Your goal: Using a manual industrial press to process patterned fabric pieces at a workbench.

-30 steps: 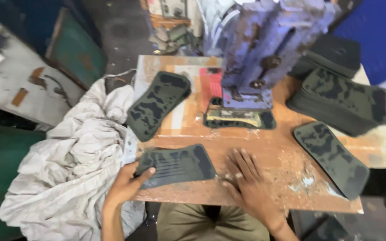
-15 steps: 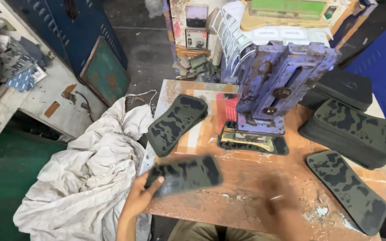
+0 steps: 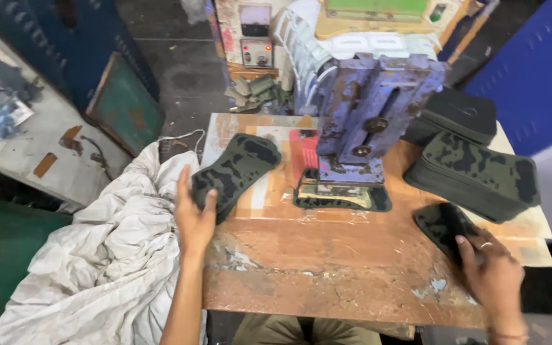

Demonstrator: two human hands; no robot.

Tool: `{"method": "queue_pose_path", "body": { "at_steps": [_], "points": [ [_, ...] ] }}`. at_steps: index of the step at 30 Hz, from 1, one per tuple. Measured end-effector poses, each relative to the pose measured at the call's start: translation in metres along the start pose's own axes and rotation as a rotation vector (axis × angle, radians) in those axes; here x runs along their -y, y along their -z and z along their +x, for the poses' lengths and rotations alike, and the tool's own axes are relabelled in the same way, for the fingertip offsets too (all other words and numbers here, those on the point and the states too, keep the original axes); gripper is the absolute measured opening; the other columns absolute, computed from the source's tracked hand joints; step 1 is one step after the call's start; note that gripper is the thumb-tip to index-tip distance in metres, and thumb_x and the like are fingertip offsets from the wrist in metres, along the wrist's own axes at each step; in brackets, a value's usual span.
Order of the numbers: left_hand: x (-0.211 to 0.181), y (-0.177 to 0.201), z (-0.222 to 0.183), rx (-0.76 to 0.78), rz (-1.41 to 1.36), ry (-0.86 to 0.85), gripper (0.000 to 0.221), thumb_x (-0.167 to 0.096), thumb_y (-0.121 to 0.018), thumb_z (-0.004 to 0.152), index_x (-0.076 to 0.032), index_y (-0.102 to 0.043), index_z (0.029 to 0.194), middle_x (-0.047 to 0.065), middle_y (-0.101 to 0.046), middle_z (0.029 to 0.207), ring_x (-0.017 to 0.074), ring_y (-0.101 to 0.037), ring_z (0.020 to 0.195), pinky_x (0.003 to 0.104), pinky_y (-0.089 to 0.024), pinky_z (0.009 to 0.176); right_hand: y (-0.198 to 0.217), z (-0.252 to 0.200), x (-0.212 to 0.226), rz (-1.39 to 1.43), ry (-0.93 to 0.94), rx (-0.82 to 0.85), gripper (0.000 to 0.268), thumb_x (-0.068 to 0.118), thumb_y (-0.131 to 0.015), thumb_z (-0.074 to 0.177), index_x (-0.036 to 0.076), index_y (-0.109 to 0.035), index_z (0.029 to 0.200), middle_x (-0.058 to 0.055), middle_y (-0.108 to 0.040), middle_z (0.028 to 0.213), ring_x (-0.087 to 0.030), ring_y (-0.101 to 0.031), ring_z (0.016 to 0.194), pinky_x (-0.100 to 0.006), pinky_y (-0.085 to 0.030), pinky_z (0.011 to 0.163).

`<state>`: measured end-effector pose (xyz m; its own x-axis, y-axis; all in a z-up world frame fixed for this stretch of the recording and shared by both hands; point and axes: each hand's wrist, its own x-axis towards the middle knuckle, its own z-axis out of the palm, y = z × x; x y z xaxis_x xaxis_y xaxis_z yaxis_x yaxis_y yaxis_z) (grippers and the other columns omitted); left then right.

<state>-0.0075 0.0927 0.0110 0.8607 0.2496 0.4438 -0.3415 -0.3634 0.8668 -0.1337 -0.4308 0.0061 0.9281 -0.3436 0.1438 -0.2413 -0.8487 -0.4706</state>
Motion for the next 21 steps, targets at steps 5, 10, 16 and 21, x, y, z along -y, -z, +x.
{"method": "queue_pose_path", "body": {
  "at_steps": [5,10,16,21],
  "points": [
    [-0.031,0.008,-0.047,-0.162,0.405,-0.172,0.056,0.002,-0.071,0.092,-0.005,-0.053,0.145,0.020,-0.061,0.140,0.0265,-0.058,0.132,0.038,-0.051,0.105,-0.072,-0.061,0.062,-0.104,0.598,-0.004,0.040,0.028,-0.074,0.078,0.007,-0.071,0.112,-0.018,-0.067,0.129,-0.037,-0.056,0.131,-0.051,-0.042,0.110],
    [-0.029,-0.035,-0.054,0.336,0.020,0.188,0.066,-0.013,-0.077,0.088,-0.005,-0.050,0.147,0.009,-0.075,0.111,0.0142,-0.071,0.088,0.029,-0.058,0.072,-0.065,-0.072,0.150,0.048,0.567,-0.012,0.052,0.034,-0.075,0.082,0.001,-0.067,0.121,-0.021,-0.058,0.139,-0.041,-0.048,0.136,-0.053,-0.033,0.116],
    [-0.022,-0.094,-0.021,0.572,0.030,0.378,0.065,-0.022,-0.078,0.090,-0.008,-0.049,0.147,0.008,-0.076,0.081,0.0147,-0.070,0.061,0.029,-0.055,0.054,-0.070,-0.068,0.150,0.067,0.566,0.059,0.042,0.028,-0.072,0.089,0.000,-0.066,0.119,-0.020,-0.056,0.142,-0.039,-0.045,0.141,-0.053,-0.031,0.119],
    [0.011,-0.137,-0.014,0.672,-0.219,0.453,0.060,-0.018,-0.070,0.094,-0.005,-0.044,0.146,0.009,-0.075,0.079,0.0097,-0.073,0.064,0.027,-0.053,0.045,-0.071,-0.069,0.151,0.103,0.561,0.075,0.038,0.029,-0.070,0.092,0.001,-0.067,0.117,-0.019,-0.056,0.143,-0.038,-0.045,0.143,-0.053,-0.032,0.120]
  ]
}}
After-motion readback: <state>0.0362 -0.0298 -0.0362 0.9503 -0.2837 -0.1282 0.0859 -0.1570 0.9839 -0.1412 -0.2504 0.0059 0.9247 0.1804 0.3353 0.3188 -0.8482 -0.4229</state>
